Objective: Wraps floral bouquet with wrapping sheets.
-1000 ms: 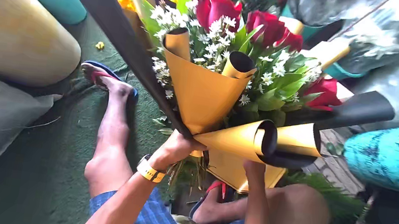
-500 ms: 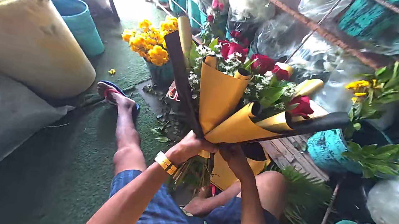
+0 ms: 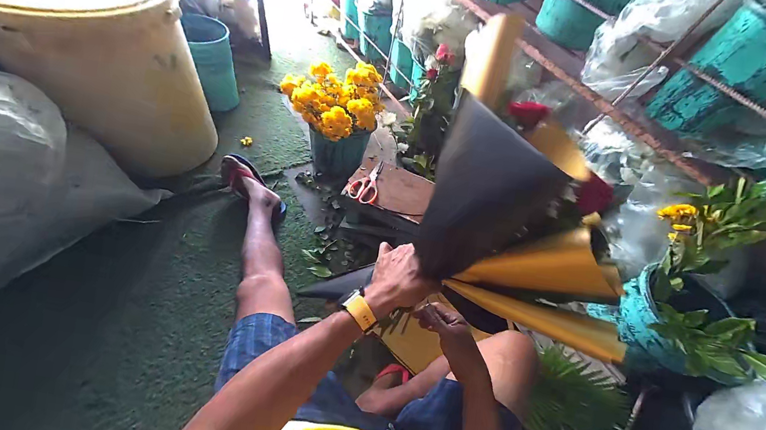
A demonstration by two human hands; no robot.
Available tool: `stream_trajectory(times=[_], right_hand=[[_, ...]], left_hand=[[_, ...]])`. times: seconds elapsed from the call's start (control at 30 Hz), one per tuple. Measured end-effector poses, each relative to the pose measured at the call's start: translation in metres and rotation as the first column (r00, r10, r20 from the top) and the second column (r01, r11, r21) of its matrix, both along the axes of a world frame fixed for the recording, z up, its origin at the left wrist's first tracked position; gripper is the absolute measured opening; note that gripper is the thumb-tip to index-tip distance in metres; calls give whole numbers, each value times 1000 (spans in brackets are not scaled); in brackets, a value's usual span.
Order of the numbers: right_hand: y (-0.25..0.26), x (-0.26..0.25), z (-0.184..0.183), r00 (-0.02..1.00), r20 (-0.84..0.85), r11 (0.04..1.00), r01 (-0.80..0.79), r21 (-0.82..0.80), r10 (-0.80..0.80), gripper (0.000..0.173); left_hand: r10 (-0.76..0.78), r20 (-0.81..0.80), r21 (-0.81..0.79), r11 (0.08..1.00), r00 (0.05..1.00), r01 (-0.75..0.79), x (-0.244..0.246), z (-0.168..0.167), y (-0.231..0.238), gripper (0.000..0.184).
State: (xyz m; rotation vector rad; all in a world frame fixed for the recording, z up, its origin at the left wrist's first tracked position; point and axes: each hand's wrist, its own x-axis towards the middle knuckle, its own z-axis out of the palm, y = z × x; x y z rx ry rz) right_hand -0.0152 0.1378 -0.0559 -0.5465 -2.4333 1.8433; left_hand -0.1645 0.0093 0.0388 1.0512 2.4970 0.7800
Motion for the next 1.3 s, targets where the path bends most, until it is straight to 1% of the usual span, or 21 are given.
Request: stream_trajectory(times=[0.07,0.1,0.13,0.17,0.23,0.3,0.33,0.37,0.43,0.53,0.6,0.67,0.73,0.83,0.87,0.93,1.03,1.13,1.2,1.23,1.3], right_hand=[[-16,11,32,973,224,934,-128,333,54,38],[-31,20,63,955,287,887,-199,417,79,43],[-48,30,99,961,251,855,-225,467,116,46],[-63,37,135,980,119,833,-199,516,161,43],[-80,31,192,973,-156,756,-29,654,172,30],[-70,-5,225,981,-188,563,127,817,51,26],[-60,-28,232,991,-129,477,132,869,-40,28],[-51,-52,235,990,-37,424,93,901,-139,35],[-40,-91,232,943,173,413,-42,910,-285,47],[-36,-130,223,860,389,467,-209,859,-331,40],[-37,-141,215,869,395,479,-221,849,-298,30],[-38,-146,211,891,366,487,-202,850,-269,27],[-38,-150,210,896,359,483,-200,852,-262,32],[-36,-155,211,847,451,480,-283,830,-280,48],[-35,-159,208,828,487,481,-320,817,-278,47],[-30,-166,199,813,528,507,-357,785,-246,35],[-28,-174,191,830,520,524,-357,774,-203,23],[-40,-168,187,867,473,439,-369,819,-155,21],[-56,-153,178,942,326,332,-282,900,-84,14],[-62,-143,170,983,182,281,-170,944,-16,7],[-69,-138,161,996,-16,195,-1,981,83,5]], left_hand=[[3,-154,-54,998,988,-12,7,4,4,58],[10,-233,-66,997,972,-26,8,7,5,57],[17,-310,-75,996,951,-42,9,9,7,54],[21,-387,-73,996,922,-53,9,11,8,48],[-3,-486,-76,996,874,-39,14,12,9,32],[-40,-553,-105,994,832,-21,18,9,12,32],[-70,-570,-140,990,819,-13,20,9,14,37],[-85,-583,-167,986,808,-17,23,9,17,40],[-95,-591,-197,980,801,-29,27,8,19,38],[-117,-578,-245,969,808,-35,25,9,16,38],[-121,-564,-260,965,817,-36,21,7,13,36],[-120,-552,-258,966,825,-33,17,0,10,34],[-104,-551,-251,967,828,-46,13,-6,8,31],[-95,-552,-274,959,828,-73,10,-7,8,31],[-97,-550,-286,955,829,-79,10,-6,8,31],[-104,-546,-300,951,831,-78,9,-8,8,31],[-109,-519,-305,950,848,-65,3,-10,6,33],[-92,-477,-283,958,874,-53,-9,-14,3,34],[-70,-459,-218,975,886,-36,-20,-16,0,36],[-52,-449,-179,983,892,-33,-23,-15,-2,38],[-3,-423,-134,989,906,-59,-28,-10,-4,40]])
